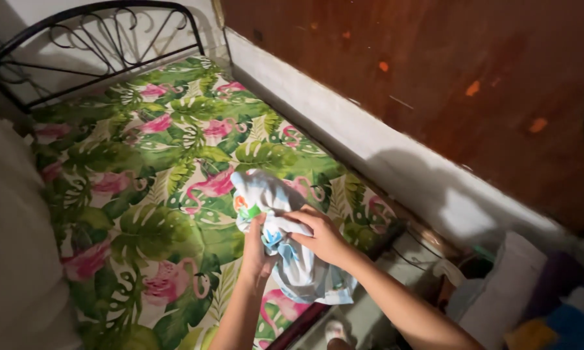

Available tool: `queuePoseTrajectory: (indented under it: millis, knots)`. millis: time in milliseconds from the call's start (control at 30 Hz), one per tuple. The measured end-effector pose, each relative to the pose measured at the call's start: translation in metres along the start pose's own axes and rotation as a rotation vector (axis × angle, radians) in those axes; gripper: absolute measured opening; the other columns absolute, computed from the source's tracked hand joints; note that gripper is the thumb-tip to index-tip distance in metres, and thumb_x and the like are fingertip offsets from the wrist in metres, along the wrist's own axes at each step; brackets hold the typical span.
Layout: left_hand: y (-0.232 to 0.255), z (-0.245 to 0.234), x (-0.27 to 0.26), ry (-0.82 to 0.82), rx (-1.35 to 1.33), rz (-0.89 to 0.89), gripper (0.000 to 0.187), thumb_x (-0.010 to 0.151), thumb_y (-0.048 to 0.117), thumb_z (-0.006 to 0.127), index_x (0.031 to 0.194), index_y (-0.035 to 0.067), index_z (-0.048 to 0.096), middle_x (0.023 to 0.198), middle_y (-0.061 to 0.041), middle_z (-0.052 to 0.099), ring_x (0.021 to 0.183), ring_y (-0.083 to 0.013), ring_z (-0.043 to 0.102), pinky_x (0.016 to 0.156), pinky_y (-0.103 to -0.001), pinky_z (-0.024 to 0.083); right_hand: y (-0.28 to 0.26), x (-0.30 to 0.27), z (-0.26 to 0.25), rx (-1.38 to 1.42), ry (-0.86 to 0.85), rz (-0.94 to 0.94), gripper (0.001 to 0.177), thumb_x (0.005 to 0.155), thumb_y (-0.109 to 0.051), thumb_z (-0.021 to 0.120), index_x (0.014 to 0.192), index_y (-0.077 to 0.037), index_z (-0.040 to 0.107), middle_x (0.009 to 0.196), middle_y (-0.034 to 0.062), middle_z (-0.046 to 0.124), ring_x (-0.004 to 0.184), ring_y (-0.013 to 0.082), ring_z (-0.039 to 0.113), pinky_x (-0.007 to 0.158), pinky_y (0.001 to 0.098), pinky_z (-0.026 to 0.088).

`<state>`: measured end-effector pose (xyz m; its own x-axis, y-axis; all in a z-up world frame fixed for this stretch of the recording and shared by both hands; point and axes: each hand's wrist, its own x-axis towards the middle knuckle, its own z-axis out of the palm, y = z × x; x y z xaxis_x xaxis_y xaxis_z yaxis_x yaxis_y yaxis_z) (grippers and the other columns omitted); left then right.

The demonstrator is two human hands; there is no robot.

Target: Making the bed by spreading and tucking in a bedsheet over a mattress.

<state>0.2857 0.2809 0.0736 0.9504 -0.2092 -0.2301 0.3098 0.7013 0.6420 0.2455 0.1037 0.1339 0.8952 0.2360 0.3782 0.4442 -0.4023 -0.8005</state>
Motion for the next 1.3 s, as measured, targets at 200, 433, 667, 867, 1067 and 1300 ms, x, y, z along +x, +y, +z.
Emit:
queuePoseTrajectory:
  millis: [200, 433, 667, 867, 1067, 1300]
  knots:
    - [0.015, -0.015, 0.016, 0.056, -0.101, 0.177, 0.026, 0.101, 0.027, 0.062, 0.118, 0.008, 0.065, 0.098, -0.006, 0.073, 0.080, -0.0213, 0.071, 0.068, -0.040, 0.058, 0.005, 0.022, 0.011, 0.012, -0.057, 0.053, 0.077, 0.072, -0.010, 0.084, 0.142, -0.014, 0.052, 0.131, 0.0130, 0.062, 0.115, 0.0272, 0.064, 0.096, 0.0359, 0.051]
    - [0.016, -0.011, 0.050, 0.112, -0.188, 0.285, 0.030, 0.097, 0.023, 0.064, 0.117, 0.001, 0.065, 0.101, -0.008, 0.074, 0.090, -0.0231, 0.072, 0.081, -0.041, 0.060, 0.119, 0.049, 0.043, -0.101, -0.253, 0.266, 0.116, 0.066, -0.015, 0.090, 0.157, -0.006, 0.018, 0.141, 0.0261, 0.048, 0.128, 0.0383, 0.052, 0.103, 0.0407, 0.045]
    - [0.006, -0.040, 0.110, 0.244, -0.107, 0.549, 0.013, 0.099, 0.017, 0.071, 0.104, 0.009, 0.062, 0.093, 0.000, 0.065, 0.082, -0.0112, 0.062, 0.072, -0.030, 0.050, 0.264, 0.119, 0.029, -0.058, 0.053, 0.016, 0.027, 0.087, 0.002, 0.053, 0.111, -0.002, 0.064, 0.113, 0.0221, 0.069, 0.105, 0.0334, 0.069, 0.091, 0.0380, 0.057]
    - [0.020, -0.034, 0.114, 0.318, -0.043, 0.645, 0.020, 0.102, 0.021, 0.066, 0.089, 0.012, 0.054, 0.081, 0.004, 0.056, 0.073, -0.0058, 0.052, 0.065, -0.024, 0.042, 0.310, 0.175, 0.005, 0.319, 0.001, 0.367, 0.034, 0.100, -0.005, 0.045, 0.130, 0.001, 0.061, 0.112, 0.0170, 0.070, 0.098, 0.0273, 0.063, 0.086, 0.0375, 0.049]
    - [0.018, -0.035, 0.095, 0.341, -0.102, 0.598, 0.005, 0.100, 0.018, 0.062, 0.100, 0.013, 0.063, 0.080, 0.008, 0.057, 0.070, -0.0043, 0.050, 0.065, -0.023, 0.041, 0.308, 0.186, -0.001, 0.412, -0.022, 0.326, 0.040, 0.098, -0.002, 0.043, 0.135, -0.001, 0.059, 0.119, 0.0092, 0.070, 0.107, 0.0195, 0.062, 0.094, 0.0306, 0.048]
    - [0.055, -0.066, 0.072, 0.570, 0.406, 0.579, 0.011, 0.099, 0.018, 0.065, 0.100, 0.008, 0.071, 0.085, 0.005, 0.063, 0.074, -0.0054, 0.051, 0.066, -0.022, 0.039, 0.307, 0.210, -0.019, 0.581, -0.019, 0.206, 0.035, 0.097, 0.003, 0.052, 0.129, 0.000, 0.065, 0.118, 0.0065, 0.071, 0.105, 0.0159, 0.062, 0.093, 0.0294, 0.050]
